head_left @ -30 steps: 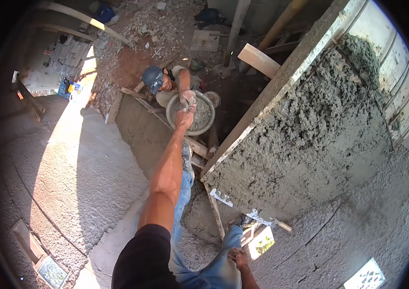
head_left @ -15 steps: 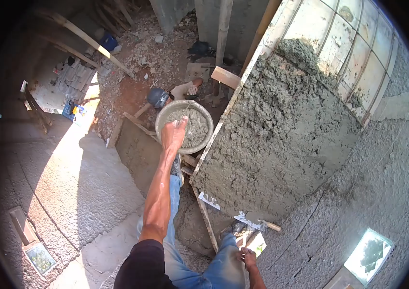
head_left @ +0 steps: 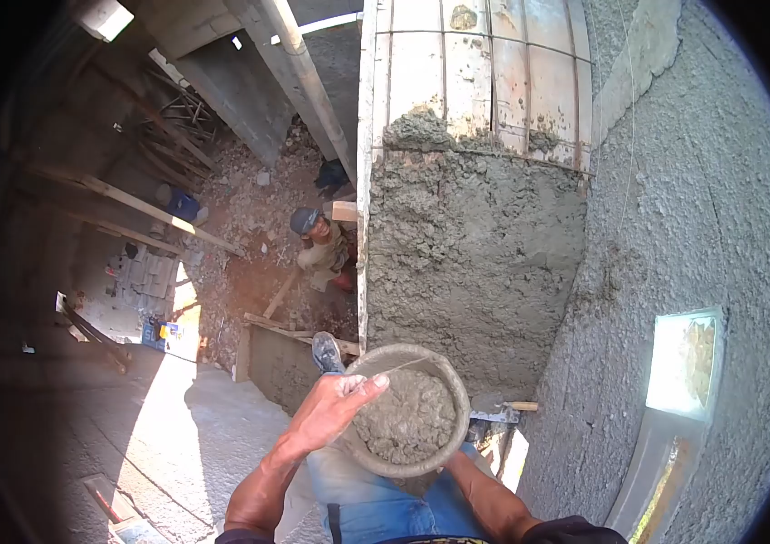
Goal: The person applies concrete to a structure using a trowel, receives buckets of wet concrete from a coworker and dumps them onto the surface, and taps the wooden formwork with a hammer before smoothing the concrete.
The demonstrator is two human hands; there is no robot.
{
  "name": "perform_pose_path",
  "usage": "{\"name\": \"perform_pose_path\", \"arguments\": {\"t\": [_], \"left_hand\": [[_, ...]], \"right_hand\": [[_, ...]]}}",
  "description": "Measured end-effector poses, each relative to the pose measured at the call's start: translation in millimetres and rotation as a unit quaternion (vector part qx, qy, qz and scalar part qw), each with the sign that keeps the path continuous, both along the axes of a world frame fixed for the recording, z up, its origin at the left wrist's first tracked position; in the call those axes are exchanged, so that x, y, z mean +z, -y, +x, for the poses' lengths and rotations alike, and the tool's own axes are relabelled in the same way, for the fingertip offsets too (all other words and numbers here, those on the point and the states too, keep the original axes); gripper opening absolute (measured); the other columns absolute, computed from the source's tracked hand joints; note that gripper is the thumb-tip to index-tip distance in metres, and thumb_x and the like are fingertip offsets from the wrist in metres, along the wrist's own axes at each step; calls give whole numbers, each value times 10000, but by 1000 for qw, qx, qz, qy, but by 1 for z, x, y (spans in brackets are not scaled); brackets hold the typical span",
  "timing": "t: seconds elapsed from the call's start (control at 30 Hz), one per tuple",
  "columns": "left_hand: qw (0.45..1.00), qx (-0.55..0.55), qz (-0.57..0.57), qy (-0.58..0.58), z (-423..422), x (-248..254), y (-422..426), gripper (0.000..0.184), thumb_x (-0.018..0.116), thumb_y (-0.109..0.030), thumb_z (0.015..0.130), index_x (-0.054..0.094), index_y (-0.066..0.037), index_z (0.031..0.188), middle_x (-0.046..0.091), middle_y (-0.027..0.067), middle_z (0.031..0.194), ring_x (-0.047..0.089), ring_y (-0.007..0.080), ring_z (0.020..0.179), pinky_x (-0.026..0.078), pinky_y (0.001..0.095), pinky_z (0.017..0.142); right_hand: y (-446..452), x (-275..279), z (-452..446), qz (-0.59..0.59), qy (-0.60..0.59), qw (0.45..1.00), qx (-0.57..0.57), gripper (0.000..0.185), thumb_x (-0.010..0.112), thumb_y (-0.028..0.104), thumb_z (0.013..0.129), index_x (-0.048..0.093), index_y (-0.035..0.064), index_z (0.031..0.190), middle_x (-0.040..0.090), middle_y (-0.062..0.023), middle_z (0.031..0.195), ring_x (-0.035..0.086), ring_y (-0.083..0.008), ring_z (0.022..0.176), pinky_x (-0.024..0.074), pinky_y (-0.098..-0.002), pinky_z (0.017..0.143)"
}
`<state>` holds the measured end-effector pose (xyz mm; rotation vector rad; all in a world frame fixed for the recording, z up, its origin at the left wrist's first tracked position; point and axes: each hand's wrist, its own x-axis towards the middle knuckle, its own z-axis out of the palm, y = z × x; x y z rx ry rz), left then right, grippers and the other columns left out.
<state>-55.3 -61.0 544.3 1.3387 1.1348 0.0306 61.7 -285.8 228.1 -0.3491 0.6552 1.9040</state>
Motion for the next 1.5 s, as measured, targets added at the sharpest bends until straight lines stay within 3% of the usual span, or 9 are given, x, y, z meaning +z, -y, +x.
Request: {"name": "perform_pose_path", "arguments": {"t": [0.17,0.57,0.77,0.87,0.97,1.17,1.3,1.37,1.5], "left_hand": [[989,-45,-123,67,45,-11,1,506,557,-468,953,667,26,945,594,13,783,502,72,774,449,276,676],[955,-104,248,125,153,-31,-113,469,743,-416,808,577,21,822,559,83,676,511,144,640,459,333,602],[859,19,476,185,186,-38,-241,491,777,-484,756,570,-38,750,558,64,637,537,162,576,460,343,528],[902,163,345,203,210,-61,-309,498,759,-503,776,576,-42,739,536,22,578,498,127,501,448,306,497],[879,306,315,187,239,-136,-376,471,748,-474,805,608,-26,773,517,-7,592,466,104,505,417,282,476],[893,422,43,148,245,-248,-422,605,739,-501,799,577,64,940,606,67,836,567,131,656,516,292,509],[897,365,3,250,251,-211,-415,635,743,-583,744,537,12,826,549,49,726,553,120,586,498,286,472],[900,396,50,174,264,-214,-413,635,735,-572,762,550,31,830,524,30,639,510,119,467,482,276,457],[910,388,66,134,255,-249,-410,601,728,-552,785,599,34,755,589,93,644,586,187,524,498,343,515]], "right_hand": [[-20,25,21,13,30,998,-58,580,485,436,965,431,37,1383,508,-137,1353,536,-274,1206,491,-399,972],[-194,93,183,64,389,880,-265,564,419,459,984,431,65,1387,511,-118,1355,543,-271,1193,493,-403,965],[-348,268,303,1,660,700,-272,828,484,642,884,423,-22,1375,507,-227,1323,561,-306,1171,487,-457,960],[-436,325,330,70,824,545,-138,990,583,714,769,445,-81,1344,540,-283,1255,587,-368,1127,496,-452,934],[-543,309,347,3,942,335,-36,1019,677,682,707,477,-133,1286,595,-282,1177,597,-369,1113,504,-439,907],[-686,211,278,23,981,175,-80,883,679,615,742,536,-110,1224,628,-290,1099,660,-373,977,544,-433,845],[-679,258,330,180,843,482,158,824,684,576,756,544,-75,1241,655,-270,1040,688,-339,878,555,-400,837],[-690,227,358,146,932,332,10,840,697,564,746,529,-65,1277,661,-258,1046,687,-321,880,553,-393,823],[-649,205,310,94,947,296,-80,830,703,519,772,495,-74,1316,647,-266,1096,651,-308,996,490,-385,908]]}}
